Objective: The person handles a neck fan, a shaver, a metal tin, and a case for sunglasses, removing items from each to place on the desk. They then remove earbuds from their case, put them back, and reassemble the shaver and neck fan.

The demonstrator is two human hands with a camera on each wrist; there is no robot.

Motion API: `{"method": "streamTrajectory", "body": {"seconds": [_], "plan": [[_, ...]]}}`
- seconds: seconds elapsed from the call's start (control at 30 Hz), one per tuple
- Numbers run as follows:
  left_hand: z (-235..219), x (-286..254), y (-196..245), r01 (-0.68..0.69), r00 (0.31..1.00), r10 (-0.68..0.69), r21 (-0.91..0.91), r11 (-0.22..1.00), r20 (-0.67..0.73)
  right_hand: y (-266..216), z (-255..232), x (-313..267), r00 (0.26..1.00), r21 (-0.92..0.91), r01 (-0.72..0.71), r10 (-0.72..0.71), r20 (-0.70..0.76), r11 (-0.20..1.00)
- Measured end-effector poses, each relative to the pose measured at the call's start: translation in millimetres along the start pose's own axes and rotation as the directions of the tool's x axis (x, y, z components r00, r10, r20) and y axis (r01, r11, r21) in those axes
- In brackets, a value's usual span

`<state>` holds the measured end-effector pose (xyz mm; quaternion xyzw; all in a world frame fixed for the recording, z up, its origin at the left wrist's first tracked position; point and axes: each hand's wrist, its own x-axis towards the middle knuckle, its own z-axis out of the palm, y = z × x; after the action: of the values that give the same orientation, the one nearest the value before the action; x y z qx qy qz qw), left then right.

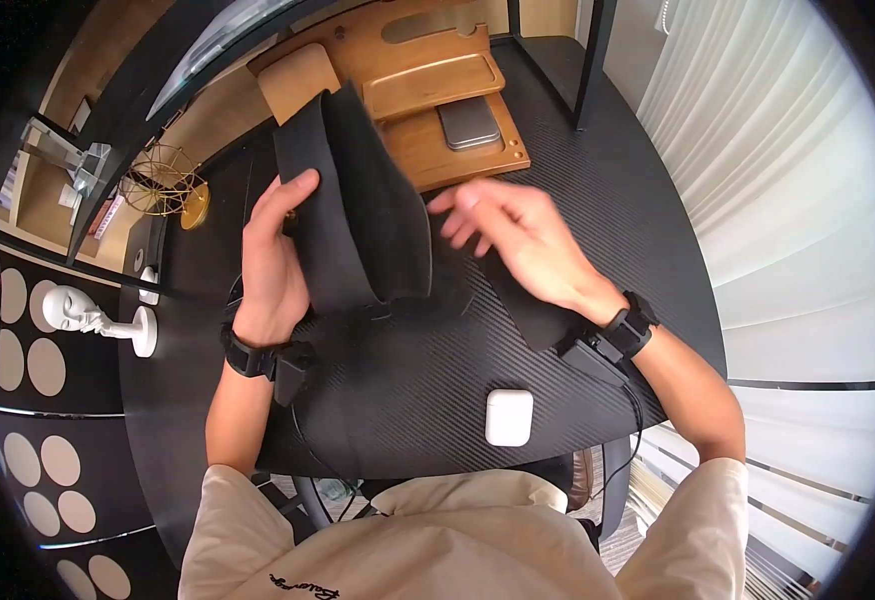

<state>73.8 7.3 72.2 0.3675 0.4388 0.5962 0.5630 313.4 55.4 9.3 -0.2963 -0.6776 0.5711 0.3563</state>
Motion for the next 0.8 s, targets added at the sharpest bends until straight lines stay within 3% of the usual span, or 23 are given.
{"method": "streamTrajectory", "body": {"seconds": [0.1, 0.2, 0.33, 0.4, 0.53, 0.6, 0.8], "plan": [[0, -1, -7, -0.011, 0.999, 0.013, -0.043, 0.999, 0.050, -3, 19, -8, 0.992, 0.080, -0.017, 0.007, 0.129, 0.997], [-2, 3, -19, 0.024, 0.993, -0.023, -0.009, 1.000, 0.119, -3, 22, -9, 0.955, 0.182, -0.193, 0.142, 0.259, 0.964], [0, 0, -21, 0.043, 0.987, -0.042, -0.004, 0.999, 0.154, 1, 22, -9, 0.940, 0.350, -0.270, 0.167, 0.299, 0.897], [0, 0, -22, 0.043, 0.986, -0.041, -0.010, 0.999, 0.161, 5, 23, -10, 0.901, 0.575, -0.393, 0.175, 0.398, 0.718], [-4, 3, -18, 0.037, 0.980, -0.044, 0.038, 0.999, 0.193, 5, 16, -7, 0.904, 0.491, -0.336, 0.128, 0.409, 0.804], [-4, 4, -17, 0.013, 0.979, -0.028, 0.073, 0.997, 0.203, 7, 9, -5, 0.954, 0.428, -0.227, 0.112, 0.277, 0.875], [-6, 8, -19, -0.093, 0.987, 0.052, 0.274, 0.957, 0.155, 13, 4, -2, 0.977, 0.582, -0.202, 0.121, 0.175, 0.788]]}}
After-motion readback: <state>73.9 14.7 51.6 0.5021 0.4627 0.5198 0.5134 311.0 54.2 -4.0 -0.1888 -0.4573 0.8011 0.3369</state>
